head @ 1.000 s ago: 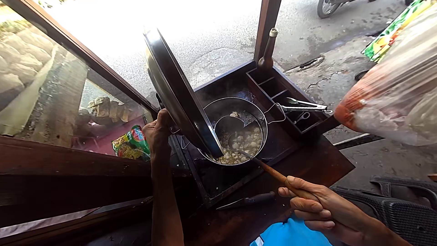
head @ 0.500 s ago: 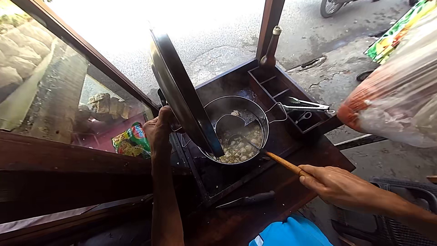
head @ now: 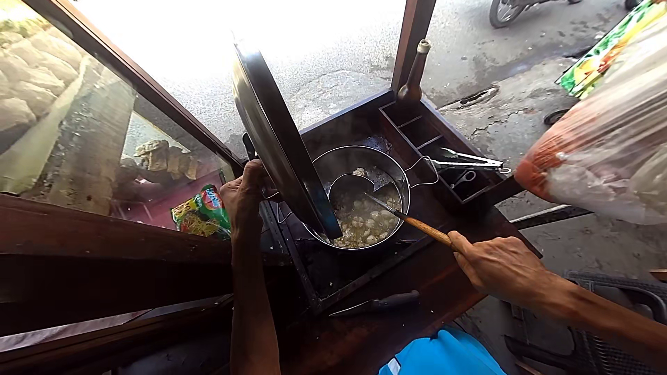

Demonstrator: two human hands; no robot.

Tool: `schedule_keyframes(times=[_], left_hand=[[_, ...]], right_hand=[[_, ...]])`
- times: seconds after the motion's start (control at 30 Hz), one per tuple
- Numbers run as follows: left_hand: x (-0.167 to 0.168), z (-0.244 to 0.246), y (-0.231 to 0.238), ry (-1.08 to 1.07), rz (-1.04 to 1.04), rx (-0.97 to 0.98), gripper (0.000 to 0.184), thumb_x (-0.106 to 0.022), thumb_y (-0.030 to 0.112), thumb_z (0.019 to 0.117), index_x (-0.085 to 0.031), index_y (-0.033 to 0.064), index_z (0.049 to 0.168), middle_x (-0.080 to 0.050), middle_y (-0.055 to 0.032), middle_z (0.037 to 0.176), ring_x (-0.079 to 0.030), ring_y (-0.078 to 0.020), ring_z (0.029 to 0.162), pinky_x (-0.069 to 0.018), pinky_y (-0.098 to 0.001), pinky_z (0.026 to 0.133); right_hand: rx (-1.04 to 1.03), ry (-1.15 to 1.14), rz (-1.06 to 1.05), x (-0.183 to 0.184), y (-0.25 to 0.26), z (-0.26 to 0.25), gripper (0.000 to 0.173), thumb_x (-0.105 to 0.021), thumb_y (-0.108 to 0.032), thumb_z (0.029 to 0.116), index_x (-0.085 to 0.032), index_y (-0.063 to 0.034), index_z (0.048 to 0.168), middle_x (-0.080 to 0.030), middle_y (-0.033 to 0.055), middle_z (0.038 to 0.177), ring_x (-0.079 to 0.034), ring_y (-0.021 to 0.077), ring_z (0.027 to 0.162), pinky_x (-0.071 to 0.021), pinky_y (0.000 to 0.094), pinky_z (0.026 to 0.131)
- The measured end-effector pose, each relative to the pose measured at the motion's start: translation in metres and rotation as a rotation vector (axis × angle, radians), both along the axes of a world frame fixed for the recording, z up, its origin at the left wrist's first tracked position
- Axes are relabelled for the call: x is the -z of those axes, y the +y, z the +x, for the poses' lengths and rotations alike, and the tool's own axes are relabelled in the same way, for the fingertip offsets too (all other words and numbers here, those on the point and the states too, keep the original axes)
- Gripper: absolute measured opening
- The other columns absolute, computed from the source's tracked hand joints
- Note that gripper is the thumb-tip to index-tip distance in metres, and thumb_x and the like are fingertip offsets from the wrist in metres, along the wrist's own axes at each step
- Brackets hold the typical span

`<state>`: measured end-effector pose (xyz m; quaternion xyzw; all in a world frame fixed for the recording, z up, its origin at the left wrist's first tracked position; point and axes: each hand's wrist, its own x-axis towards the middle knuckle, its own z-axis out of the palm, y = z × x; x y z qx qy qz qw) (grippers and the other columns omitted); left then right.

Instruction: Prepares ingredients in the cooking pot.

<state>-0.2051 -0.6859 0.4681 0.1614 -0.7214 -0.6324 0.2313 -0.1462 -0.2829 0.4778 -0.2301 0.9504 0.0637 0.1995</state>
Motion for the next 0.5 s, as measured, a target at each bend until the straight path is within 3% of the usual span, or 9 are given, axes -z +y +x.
schedule_keyframes(times=[0.1,0.2,0.3,0.5], left_hand=[[0.000,-0.001,0.000,0.001,0.001,-0.002,0.035,-0.061,0.043,0.1015,-0.066,0.0273,0.071,-0.067,0.0161,0.063,-0.061,0.0043,0.053,-0.0511,-0.0155,0.051],[0.000,0.000,0.001,0.015,0.012,0.018,0.034,-0.060,0.042,0.1028,-0.070,0.0250,0.075,-0.070,0.0142,0.065,-0.063,0.0032,0.054,-0.0529,-0.0162,0.051],[0.000,0.001,0.001,0.016,0.015,0.030,0.034,-0.059,0.043,0.1029,-0.071,0.0238,0.077,-0.071,0.0136,0.067,-0.064,0.0025,0.055,-0.0537,-0.0168,0.053],[0.003,0.006,0.000,-0.005,0.030,0.023,0.033,-0.065,0.046,0.0984,-0.069,0.0250,0.073,-0.069,0.0119,0.065,-0.062,-0.0001,0.052,-0.0517,-0.0185,0.049]], right_hand=[[0.131,-0.201,0.006,-0.019,-0.006,-0.010,0.032,-0.040,-0.027,0.1064,-0.060,-0.0038,0.116,-0.065,0.0175,0.078,-0.069,0.0392,0.084,-0.0490,0.0527,0.074],[0.263,-0.297,-0.100,-0.033,-0.003,-0.023,0.034,-0.042,-0.029,0.1064,-0.065,-0.0048,0.102,-0.064,0.0159,0.081,-0.066,0.0357,0.086,-0.0466,0.0537,0.075],[0.339,-0.334,-0.205,-0.042,0.009,-0.036,0.036,-0.044,-0.032,0.1063,-0.065,-0.0100,0.088,-0.058,0.0087,0.074,-0.060,0.0282,0.076,-0.0431,0.0509,0.067],[0.429,-0.389,-0.346,-0.061,0.031,-0.050,0.038,-0.046,-0.034,0.1068,-0.067,-0.0163,0.080,-0.052,-0.0006,0.060,-0.050,0.0140,0.054,-0.0395,0.0390,0.054]])
